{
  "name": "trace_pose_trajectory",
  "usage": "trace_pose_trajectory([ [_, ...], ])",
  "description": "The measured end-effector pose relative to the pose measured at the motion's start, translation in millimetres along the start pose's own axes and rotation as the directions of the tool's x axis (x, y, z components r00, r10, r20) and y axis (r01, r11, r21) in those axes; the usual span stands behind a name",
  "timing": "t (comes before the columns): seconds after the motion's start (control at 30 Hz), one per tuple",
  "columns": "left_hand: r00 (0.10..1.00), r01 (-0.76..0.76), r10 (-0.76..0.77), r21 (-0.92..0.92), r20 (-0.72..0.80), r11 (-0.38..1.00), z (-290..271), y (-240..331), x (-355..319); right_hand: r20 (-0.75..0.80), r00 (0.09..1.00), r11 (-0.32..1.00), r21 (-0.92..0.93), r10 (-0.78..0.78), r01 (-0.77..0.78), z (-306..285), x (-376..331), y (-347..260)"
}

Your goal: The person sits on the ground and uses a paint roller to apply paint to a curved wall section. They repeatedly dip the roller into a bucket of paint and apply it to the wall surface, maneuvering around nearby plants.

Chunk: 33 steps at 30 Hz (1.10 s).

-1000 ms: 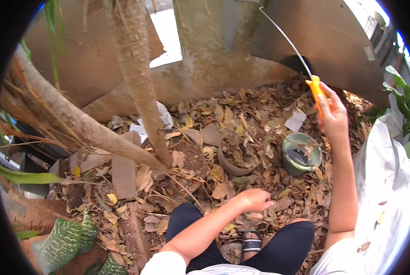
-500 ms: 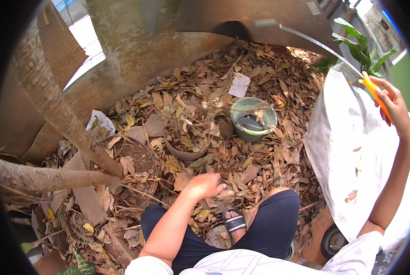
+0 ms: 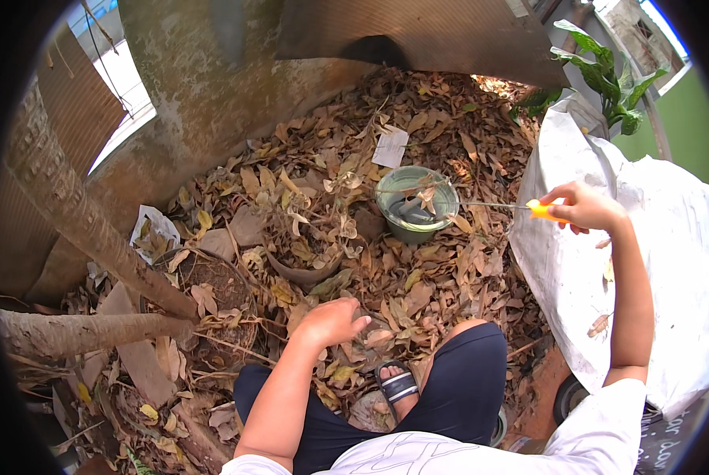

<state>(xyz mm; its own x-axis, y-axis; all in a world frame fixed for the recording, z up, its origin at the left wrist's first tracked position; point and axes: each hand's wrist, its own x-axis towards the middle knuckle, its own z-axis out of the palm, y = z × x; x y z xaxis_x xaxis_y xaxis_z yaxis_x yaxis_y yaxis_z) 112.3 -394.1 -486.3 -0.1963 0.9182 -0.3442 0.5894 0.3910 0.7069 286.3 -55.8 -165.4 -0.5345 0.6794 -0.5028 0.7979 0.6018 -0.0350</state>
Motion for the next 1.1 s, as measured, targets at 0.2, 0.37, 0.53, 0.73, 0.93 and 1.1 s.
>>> trace_pose_trajectory([
  [0.2,1.0,0.028,-0.028,0.014,-0.007,1.0,-4,1,0,0.066,0.997,0.999,0.038,-0.042,0.039,34,38,-9],
  [0.37,0.999,0.045,-0.045,0.007,0.023,0.999,-10,2,-1,0.07,0.997,0.999,0.019,-0.044,0.042,36,46,-10],
  [0.53,0.989,0.093,-0.093,0.01,0.114,0.996,-19,7,2,0.067,0.997,0.999,0.012,-0.031,0.03,36,47,-8],
  [0.73,0.989,0.097,-0.097,0.001,0.114,0.995,-15,2,7,0.046,0.999,1.0,-0.005,-0.002,0.002,53,49,-14],
  [0.93,0.998,0.039,-0.037,-0.033,0.044,0.999,-10,-9,10,0.016,1.0,0.998,-0.06,0.013,-0.012,67,40,-29],
  [1.1,0.989,0.106,-0.104,-0.01,0.108,0.994,-14,-6,10,-0.003,1.0,0.996,-0.091,0.014,-0.015,58,29,-37],
])
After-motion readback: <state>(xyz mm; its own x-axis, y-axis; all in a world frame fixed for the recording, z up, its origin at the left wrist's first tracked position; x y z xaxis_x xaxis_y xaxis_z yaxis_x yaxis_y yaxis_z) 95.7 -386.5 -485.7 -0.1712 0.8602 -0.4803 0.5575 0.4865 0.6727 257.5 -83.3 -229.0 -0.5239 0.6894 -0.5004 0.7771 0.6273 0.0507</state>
